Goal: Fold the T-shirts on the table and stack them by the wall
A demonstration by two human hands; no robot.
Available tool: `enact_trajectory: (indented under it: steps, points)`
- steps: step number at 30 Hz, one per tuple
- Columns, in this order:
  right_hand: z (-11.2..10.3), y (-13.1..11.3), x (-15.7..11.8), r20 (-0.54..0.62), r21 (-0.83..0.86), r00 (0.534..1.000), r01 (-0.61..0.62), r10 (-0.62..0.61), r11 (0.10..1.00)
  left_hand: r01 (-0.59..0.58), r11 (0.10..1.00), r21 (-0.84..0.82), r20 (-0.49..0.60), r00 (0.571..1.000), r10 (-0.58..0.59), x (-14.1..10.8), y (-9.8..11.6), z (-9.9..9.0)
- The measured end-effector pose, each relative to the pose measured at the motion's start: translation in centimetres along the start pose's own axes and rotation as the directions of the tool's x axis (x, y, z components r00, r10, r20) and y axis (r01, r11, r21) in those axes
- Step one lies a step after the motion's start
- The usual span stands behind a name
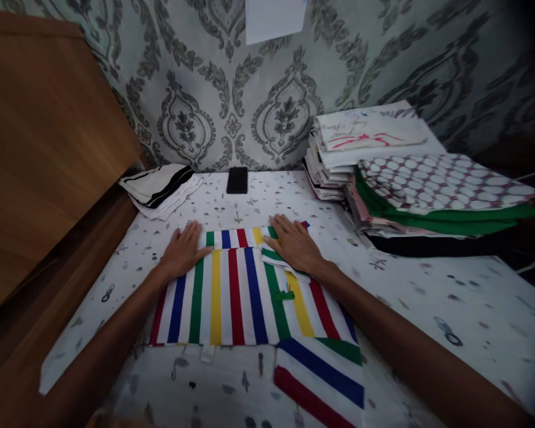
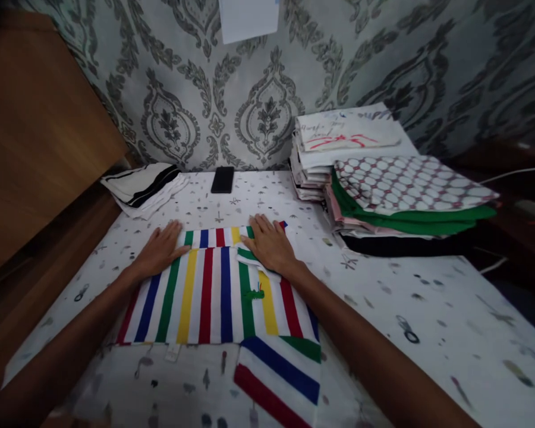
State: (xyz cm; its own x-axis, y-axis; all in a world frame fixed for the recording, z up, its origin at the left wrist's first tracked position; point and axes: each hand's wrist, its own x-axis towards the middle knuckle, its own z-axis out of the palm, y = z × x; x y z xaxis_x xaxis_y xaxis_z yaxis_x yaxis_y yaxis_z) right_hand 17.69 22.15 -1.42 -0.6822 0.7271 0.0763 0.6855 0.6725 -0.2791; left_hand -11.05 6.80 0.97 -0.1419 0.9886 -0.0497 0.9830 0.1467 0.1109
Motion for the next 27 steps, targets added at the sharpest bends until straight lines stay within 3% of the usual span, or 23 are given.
enact_trajectory:
  steps: [4,10,14,17,20,23,27]
  points:
    - [-0.2,-0.3,0.0,0.028,-0.001,0.999,-0.027,0.027,1.0,0.065,0.998,0.028,-0.028,0.998,-0.064,-1.5,-2.4,-0.1]
    - [-1.1,-0.7,-0.3,0.045,-0.002,0.999,-0.009,0.009,1.0,0.093,0.994,0.05,-0.021,0.996,-0.092,-1.5,-1.9,-0.5]
    - [-1.8,-1.7,-0.5,0.082,0.001,0.997,0.01,-0.01,1.0,-0.01,0.999,0.032,-0.089,0.996,0.012,-1.0,0.8,-0.7]
    - [-2.3,-1.8,-0.7,0.111,-0.003,0.993,0.034,-0.033,0.999,-0.146,0.989,-0.006,-0.026,0.989,0.146,-0.7,3.0,-0.5]
    - [-3.2,-0.5,-1.4,0.085,0.032,0.996,0.011,-0.014,0.999,-0.171,0.985,-0.018,0.012,0.985,0.171,-0.9,4.5,-0.7]
    - [-4.6,1.1,-3.4,0.002,0.15,1.0,0.008,-0.009,0.989,-0.191,0.979,-0.076,-0.073,0.98,0.186,-1.4,6.3,-1.7]
    - [-5.6,1.1,-7.4,-0.051,0.26,0.98,0.197,-0.19,0.945,-0.298,0.931,-0.21,-0.069,0.955,0.29,-1.5,10.4,-2.7]
